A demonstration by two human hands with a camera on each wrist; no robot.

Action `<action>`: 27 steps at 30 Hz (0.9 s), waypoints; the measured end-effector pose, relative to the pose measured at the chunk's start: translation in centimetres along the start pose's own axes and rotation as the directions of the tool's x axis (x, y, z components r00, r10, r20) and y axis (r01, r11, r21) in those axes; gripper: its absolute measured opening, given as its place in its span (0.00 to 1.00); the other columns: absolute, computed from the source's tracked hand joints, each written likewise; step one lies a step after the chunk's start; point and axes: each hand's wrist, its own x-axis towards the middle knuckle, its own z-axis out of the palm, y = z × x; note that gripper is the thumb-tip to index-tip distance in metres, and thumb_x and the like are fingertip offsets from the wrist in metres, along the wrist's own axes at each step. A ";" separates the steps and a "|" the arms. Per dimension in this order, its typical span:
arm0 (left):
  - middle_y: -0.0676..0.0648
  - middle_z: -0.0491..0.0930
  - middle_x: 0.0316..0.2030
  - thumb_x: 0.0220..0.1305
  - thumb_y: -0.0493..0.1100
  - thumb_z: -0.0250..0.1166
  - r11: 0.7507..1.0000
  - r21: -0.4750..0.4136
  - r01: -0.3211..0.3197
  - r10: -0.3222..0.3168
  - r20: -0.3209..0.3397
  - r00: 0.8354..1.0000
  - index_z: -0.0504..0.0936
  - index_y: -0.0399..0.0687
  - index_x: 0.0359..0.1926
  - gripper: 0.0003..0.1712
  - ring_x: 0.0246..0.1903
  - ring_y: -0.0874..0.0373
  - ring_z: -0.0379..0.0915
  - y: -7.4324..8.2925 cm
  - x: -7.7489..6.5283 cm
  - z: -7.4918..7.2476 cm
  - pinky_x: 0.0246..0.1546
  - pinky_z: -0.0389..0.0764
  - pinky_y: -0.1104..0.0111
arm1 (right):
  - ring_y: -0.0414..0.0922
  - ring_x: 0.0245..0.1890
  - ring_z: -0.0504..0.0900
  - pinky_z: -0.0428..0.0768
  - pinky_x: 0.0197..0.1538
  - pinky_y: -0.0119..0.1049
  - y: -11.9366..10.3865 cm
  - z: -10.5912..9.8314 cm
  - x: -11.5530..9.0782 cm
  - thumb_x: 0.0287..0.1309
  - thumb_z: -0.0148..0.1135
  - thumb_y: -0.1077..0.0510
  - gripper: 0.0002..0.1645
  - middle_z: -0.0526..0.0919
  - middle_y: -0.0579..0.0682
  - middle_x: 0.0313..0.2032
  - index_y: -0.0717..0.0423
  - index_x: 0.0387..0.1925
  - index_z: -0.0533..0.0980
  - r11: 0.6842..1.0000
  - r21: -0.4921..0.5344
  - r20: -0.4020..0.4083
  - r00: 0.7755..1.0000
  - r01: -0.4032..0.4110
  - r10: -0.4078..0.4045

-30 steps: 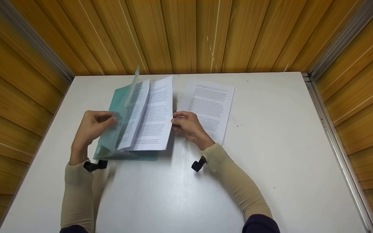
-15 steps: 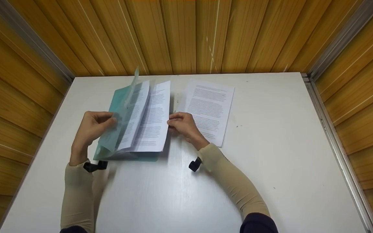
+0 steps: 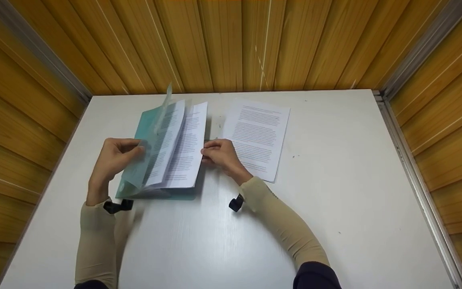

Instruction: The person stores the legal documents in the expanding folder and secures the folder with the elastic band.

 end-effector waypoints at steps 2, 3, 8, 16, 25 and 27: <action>0.34 0.90 0.46 0.67 0.32 0.68 1.000 -0.001 0.005 -0.005 0.002 1.000 0.90 0.32 0.51 0.14 0.43 0.43 0.90 0.0 0.0 0.0 0.39 0.82 0.78 | 0.42 0.32 0.89 0.89 0.44 0.38 0.1 0.2 0.1 0.65 0.69 0.69 0.13 0.89 0.50 0.34 0.70 0.49 0.81 1.000 0.000 -0.003 1.000 0.005 -0.005; 0.34 0.90 0.46 0.67 0.32 0.68 1.000 -0.002 0.007 -0.007 0.002 1.000 0.90 0.32 0.51 0.14 0.43 0.43 0.90 0.0 0.0 0.0 0.39 0.82 0.78 | 0.42 0.32 0.90 0.90 0.44 0.38 0.1 0.4 0.1 0.64 0.69 0.69 0.13 0.89 0.50 0.34 0.70 0.49 0.81 1.000 -0.001 -0.003 1.000 0.010 -0.010; 0.34 0.90 0.46 0.66 0.32 0.67 1.000 -0.005 0.020 -0.020 0.009 1.000 0.90 0.31 0.51 0.15 0.43 0.43 0.90 0.2 0.0 -0.1 0.38 0.82 0.77 | 0.42 0.31 0.90 0.90 0.43 0.39 0.0 1.0 0.3 0.64 0.69 0.70 0.13 0.89 0.52 0.34 0.73 0.49 0.81 0.998 -0.042 -0.006 0.998 0.056 -0.056; 0.35 0.90 0.47 0.66 0.34 0.68 0.999 0.025 0.031 -0.031 -0.001 1.000 0.90 0.31 0.52 0.16 0.43 0.45 0.89 0.3 0.0 -0.1 0.40 0.83 0.75 | 0.41 0.30 0.89 0.90 0.48 0.45 -0.4 1.6 0.5 0.62 0.70 0.69 0.14 0.89 0.53 0.34 0.73 0.49 0.82 0.993 -0.089 -0.014 0.997 0.080 -0.081; 0.35 0.90 0.47 0.66 0.34 0.68 0.999 0.021 0.026 -0.026 -0.002 1.000 0.90 0.32 0.53 0.16 0.42 0.45 0.89 0.2 0.0 -0.2 0.39 0.83 0.75 | 0.40 0.29 0.89 0.90 0.43 0.39 -0.3 1.4 0.6 0.61 0.69 0.72 0.15 0.89 0.51 0.33 0.74 0.49 0.83 0.996 -0.056 -0.063 0.996 0.065 -0.069; 0.35 0.90 0.47 0.66 0.34 0.68 0.999 0.025 0.023 -0.023 -0.004 1.000 0.90 0.32 0.53 0.16 0.42 0.45 0.89 0.2 -0.1 -0.3 0.39 0.84 0.74 | 0.40 0.29 0.89 0.90 0.41 0.38 -0.3 1.4 0.5 0.60 0.69 0.72 0.15 0.89 0.51 0.32 0.74 0.49 0.82 0.997 -0.043 -0.071 0.995 0.068 -0.071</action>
